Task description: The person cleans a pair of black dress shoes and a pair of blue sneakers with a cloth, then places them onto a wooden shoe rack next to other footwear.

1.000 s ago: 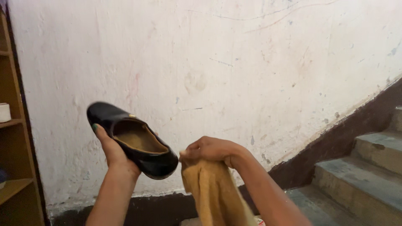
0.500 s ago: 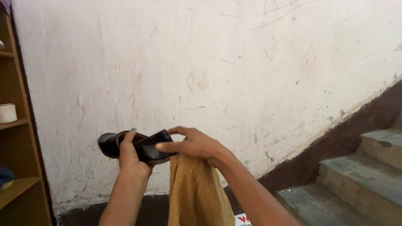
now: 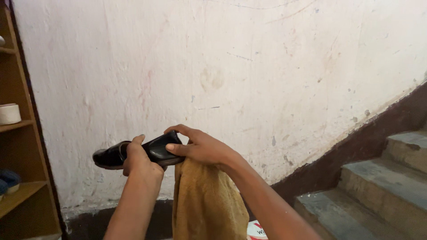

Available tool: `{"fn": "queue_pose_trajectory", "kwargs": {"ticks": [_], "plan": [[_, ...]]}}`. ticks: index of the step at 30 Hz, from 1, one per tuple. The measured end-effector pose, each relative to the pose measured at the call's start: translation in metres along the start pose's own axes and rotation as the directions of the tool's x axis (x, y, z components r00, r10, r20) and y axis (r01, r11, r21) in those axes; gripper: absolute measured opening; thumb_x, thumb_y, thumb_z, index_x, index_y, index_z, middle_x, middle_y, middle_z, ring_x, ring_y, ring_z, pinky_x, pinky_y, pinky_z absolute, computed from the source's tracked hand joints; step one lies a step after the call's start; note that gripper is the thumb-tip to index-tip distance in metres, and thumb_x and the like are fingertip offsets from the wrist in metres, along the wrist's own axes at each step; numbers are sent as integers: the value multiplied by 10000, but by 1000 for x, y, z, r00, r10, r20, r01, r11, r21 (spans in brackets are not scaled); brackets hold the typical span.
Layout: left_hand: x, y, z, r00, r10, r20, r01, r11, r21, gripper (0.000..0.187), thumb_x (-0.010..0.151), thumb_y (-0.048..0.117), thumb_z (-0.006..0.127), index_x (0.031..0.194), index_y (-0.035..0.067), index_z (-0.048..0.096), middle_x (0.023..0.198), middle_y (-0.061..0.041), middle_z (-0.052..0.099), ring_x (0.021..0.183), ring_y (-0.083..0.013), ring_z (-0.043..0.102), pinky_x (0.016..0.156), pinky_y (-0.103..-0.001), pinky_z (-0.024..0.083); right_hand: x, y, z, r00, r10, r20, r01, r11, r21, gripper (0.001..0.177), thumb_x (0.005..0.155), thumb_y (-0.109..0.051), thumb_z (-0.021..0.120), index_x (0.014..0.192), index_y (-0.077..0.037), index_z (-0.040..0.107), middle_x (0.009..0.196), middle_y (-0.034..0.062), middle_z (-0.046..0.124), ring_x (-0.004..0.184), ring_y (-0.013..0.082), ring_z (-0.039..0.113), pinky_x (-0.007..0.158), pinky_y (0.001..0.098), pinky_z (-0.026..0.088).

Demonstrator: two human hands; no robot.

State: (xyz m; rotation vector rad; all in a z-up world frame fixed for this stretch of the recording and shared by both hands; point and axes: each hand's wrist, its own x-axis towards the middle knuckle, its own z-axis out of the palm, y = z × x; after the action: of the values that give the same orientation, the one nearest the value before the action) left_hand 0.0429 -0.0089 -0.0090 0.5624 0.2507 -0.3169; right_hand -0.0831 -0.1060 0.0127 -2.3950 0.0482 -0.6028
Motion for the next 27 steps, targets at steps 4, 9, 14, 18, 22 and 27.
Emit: {"fn": "queue_pose_trajectory", "kwargs": {"ticks": [4, 9, 14, 18, 22, 27], "plan": [[10, -2, -4, 1000, 13, -22, -14, 997, -70, 678, 806, 180, 765, 1322, -74, 406, 1234, -194, 627, 959, -337, 765, 782, -450, 640, 7, 1, 11, 998, 37, -41, -37, 999, -15, 562, 885, -467, 683, 1369, -192, 609, 831, 116, 681, 779, 217, 634, 722, 399, 497], [23, -8, -13, 985, 73, -159, -86, 993, -76, 701, 809, 171, 737, 1321, -12, 296, 1257, -217, 563, 1019, -347, 710, 801, -436, 629, 15, 11, 26, 998, 61, -34, -61, 998, 16, 552, 875, -438, 688, 1358, -182, 606, 867, 117, 691, 811, 210, 642, 743, 386, 503], [39, -8, -23, 971, 84, -224, -99, 993, -58, 683, 819, 220, 755, 1281, -43, 327, 1262, -234, 582, 1004, -339, 726, 796, -427, 655, 34, 30, 42, 999, -33, -4, 33, 999, -28, 531, 896, -425, 682, 1338, -139, 611, 957, 148, 733, 857, 228, 669, 788, 386, 522], [46, -5, -27, 946, 101, -307, -105, 995, 3, 693, 812, 252, 776, 1271, -35, 343, 1229, -252, 605, 973, -359, 721, 777, -441, 663, 44, 36, 53, 993, -116, -10, 115, 991, -70, 537, 891, -412, 700, 1332, -120, 610, 1064, 155, 756, 942, 233, 694, 845, 379, 537], [48, -4, -37, 950, 104, -295, -121, 992, -38, 686, 818, 267, 765, 1259, -50, 345, 1209, -254, 620, 957, -361, 735, 752, -444, 677, 44, 28, 63, 997, -73, 10, 73, 996, -53, 542, 870, -410, 695, 1338, -148, 617, 1086, 144, 766, 975, 241, 716, 864, 380, 544], [47, 0, -51, 959, 101, -264, -118, 992, -47, 614, 814, 275, 753, 1211, -113, 489, 1186, -233, 687, 916, -349, 763, 697, -448, 677, 48, 24, 78, 999, -32, 29, 36, 986, -161, 583, 865, -450, 698, 1382, -206, 585, 1193, 160, 734, 1112, 299, 696, 935, 412, 520]]}}
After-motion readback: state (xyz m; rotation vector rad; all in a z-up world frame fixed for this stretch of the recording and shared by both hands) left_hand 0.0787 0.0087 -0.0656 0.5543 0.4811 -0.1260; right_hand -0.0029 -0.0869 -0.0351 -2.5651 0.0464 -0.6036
